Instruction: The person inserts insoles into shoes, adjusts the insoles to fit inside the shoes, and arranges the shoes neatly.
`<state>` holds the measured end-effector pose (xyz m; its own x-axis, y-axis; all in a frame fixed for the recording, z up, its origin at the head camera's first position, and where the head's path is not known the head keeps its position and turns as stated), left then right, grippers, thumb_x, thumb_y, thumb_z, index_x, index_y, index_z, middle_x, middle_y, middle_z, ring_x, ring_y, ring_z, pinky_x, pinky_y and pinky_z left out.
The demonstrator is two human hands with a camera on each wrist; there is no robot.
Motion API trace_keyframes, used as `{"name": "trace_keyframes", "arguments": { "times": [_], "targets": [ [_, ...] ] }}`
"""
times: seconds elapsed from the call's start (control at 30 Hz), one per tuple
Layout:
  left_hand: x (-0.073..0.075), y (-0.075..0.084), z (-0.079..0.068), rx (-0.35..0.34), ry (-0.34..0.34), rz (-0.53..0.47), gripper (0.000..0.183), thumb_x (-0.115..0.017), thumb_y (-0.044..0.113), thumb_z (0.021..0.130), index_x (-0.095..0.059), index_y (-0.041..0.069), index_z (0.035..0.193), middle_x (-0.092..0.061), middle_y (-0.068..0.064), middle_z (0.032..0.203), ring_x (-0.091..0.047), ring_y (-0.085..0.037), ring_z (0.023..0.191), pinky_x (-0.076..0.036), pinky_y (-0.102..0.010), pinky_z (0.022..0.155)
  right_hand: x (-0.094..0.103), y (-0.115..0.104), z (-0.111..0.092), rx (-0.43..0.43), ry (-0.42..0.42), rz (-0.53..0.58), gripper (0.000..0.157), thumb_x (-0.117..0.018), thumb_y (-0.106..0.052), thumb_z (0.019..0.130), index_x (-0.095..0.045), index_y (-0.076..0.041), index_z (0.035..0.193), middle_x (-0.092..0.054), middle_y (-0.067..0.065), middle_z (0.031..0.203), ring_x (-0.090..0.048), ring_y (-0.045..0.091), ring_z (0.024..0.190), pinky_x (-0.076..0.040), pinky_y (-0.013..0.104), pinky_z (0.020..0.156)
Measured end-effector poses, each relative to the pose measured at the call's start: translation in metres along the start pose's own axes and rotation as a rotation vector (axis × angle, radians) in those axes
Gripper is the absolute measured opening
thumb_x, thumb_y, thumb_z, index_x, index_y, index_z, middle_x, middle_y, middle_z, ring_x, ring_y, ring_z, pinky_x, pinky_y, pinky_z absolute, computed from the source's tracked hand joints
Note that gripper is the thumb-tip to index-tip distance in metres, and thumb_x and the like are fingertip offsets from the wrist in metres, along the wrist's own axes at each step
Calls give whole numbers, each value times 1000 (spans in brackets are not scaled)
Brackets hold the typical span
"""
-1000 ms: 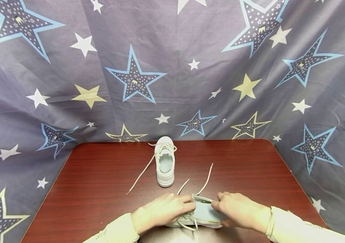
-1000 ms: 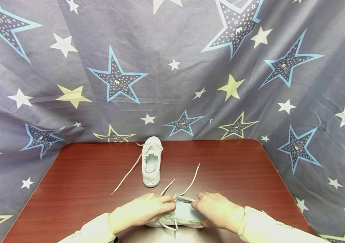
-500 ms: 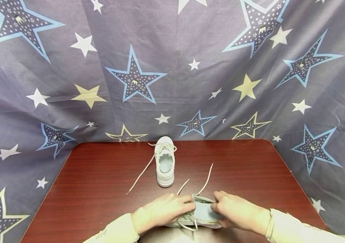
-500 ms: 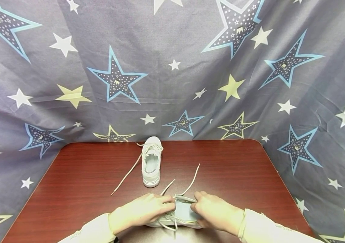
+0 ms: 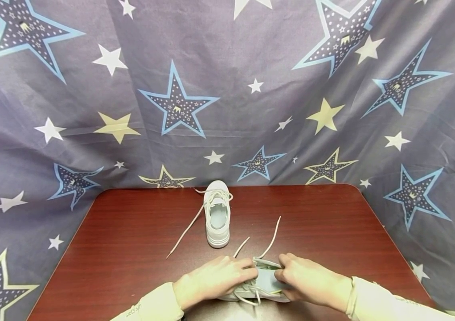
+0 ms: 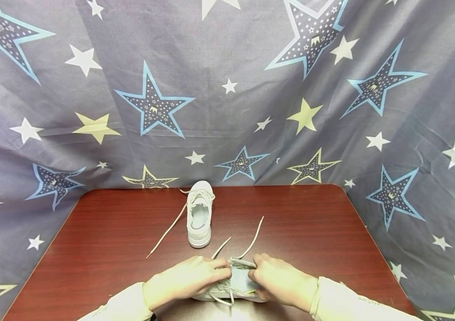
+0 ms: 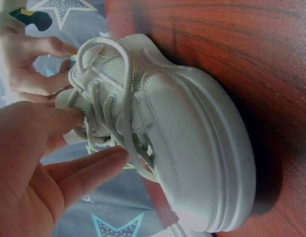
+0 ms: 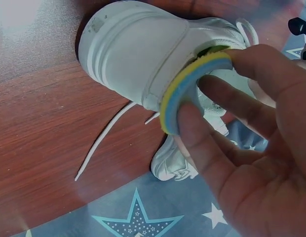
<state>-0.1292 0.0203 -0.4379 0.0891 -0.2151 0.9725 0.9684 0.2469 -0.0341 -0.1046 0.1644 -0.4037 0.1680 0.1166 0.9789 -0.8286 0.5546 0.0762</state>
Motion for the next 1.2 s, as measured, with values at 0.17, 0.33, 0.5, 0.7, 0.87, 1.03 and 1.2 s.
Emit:
{"name": "trace_keyframes", "arguments": {
  "times": [0.17, 0.33, 0.5, 0.7, 0.87, 1.03, 1.2],
  "targets": [
    [0, 0, 0, -2, 8, -15, 22, -73, 17, 88, -61, 21, 107, -61, 7, 102, -64, -10, 69, -49, -23, 56, -1, -1, 0, 27, 8, -2, 29, -91, -27, 66, -63, -25, 74, -44, -7, 76, -44, 8, 65, -36, 16, 56],
    [-1, -1, 0, 0, 15, -37, 22, -72, 16, 89, -61, 21, 108, -61, 8, 103, -65, -10, 70, -50, -23, 58, 5, -4, -1, 59, 42, -7, 32, -92, -24, 66, -62, -24, 78, -44, -7, 80, -45, 8, 69, -37, 15, 58],
    [-2, -2, 0, 0, 18, -46, 20, -72, 16, 89, -61, 21, 105, -61, 8, 100, -64, -9, 69, -49, -22, 57, 5, -1, -4, 22, 41, -34, 51, -94, -27, 61, -61, -15, 97, -48, -6, 86, -50, 10, 76, -44, 18, 65],
    [-2, -2, 1, 3, 16, -57, 18, -71, 16, 90, -61, 21, 104, -61, 8, 100, -63, -9, 69, -48, -22, 56, 4, -1, -5, -3, 65, -45, 48, -95, -31, 61, -61, -14, 90, -46, -6, 83, -48, 9, 72, -43, 17, 63],
    [-2, -2, 2, 17, 10, -53, 19, -71, 15, 89, -62, 21, 104, -62, 8, 100, -62, -8, 66, -47, -22, 54, 2, 2, -4, -10, 77, 1, 48, -94, -29, 60, -58, -15, 89, -43, -8, 83, -46, 7, 71, -41, 16, 62],
    [-3, -3, 3, 33, 2, -54, 19, -71, 15, 89, -61, 20, 104, -62, 7, 100, -62, -8, 63, -47, -21, 52, 1, 2, -3, -13, 80, 29, 45, -92, -28, 63, -56, -17, 88, -41, -10, 83, -42, 4, 70, -39, 15, 62],
    [-2, -3, 3, 47, -3, -81, 16, -70, 15, 91, -60, 19, 103, -60, 7, 99, -61, -7, 64, -47, -20, 53, -1, 2, -3, -6, 85, 14, 44, -91, -28, 64, -55, -17, 87, -39, -10, 82, -40, 4, 69, -39, 15, 63]
  ]
}}
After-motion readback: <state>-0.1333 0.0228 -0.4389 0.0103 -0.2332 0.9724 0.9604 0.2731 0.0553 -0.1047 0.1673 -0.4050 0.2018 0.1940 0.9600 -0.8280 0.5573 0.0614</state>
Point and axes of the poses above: each hand's wrist, its own z-axis towards the middle knuckle, its own x-axis out of the back of the hand, y = z × x, the point moved 7 cm from there along z, towards the middle knuckle
